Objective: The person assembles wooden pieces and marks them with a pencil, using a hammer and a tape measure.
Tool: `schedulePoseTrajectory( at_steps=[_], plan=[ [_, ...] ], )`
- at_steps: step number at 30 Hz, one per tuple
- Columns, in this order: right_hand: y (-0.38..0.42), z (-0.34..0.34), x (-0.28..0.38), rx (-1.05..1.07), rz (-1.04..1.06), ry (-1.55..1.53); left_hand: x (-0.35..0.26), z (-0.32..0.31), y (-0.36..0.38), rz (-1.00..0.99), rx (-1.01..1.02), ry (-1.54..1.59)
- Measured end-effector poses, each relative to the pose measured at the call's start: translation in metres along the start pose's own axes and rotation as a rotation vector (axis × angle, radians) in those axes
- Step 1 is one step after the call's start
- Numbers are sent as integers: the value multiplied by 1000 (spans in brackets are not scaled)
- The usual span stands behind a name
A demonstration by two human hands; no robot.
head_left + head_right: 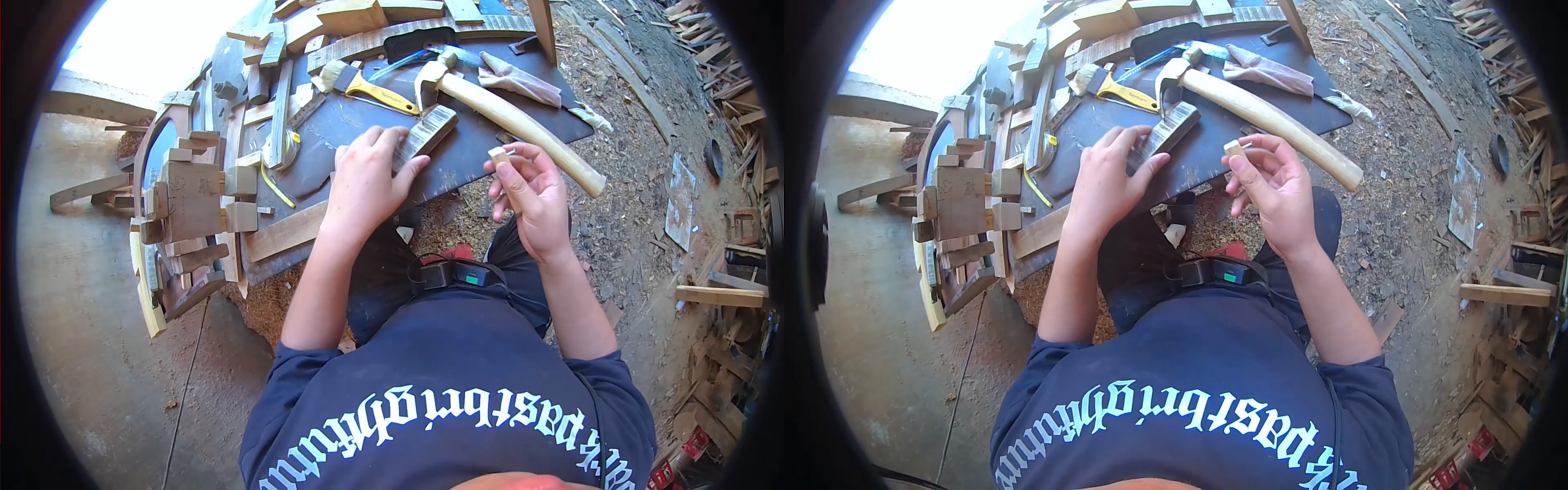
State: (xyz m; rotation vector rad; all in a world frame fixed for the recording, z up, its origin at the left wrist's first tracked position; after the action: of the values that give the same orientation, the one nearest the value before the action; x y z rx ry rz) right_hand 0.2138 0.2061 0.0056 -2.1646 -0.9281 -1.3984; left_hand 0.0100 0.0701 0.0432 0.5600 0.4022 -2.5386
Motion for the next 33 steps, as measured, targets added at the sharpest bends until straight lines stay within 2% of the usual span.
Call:
schedulePoseTrajectory(
  at_steps=[6,9,14,18,28,33],
  plan=[
    [-13,-17,13,19,275,398,-23,10,23,41,82,16],
    [-30,-24,20,130,521,857,-25,14,28,72,161,-76],
    [-47,-41,16,183,471,806,-16,16,25,26,207,-146],
    [-52,-48,13,167,398,751,-15,15,29,63,113,58],
    [-54,-57,18,251,604,1029,-15,3,35,59,12,202],
    [-57,-54,15,236,496,1017,-12,-6,34,3,-86,262]
  ],
)
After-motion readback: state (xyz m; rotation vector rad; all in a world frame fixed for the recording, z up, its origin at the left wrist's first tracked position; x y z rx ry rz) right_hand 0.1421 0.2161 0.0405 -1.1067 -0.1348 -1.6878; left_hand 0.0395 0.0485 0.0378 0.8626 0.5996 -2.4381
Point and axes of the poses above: each hand's wrist, its own y-axis away from the middle knuckle, its own z-axis out of the back of the hand, x = y × z, the point moved 3 cm from there along -y, towards the middle knuckle, and after that the axes turned 5 degrees about z, right-handed, at the moved point
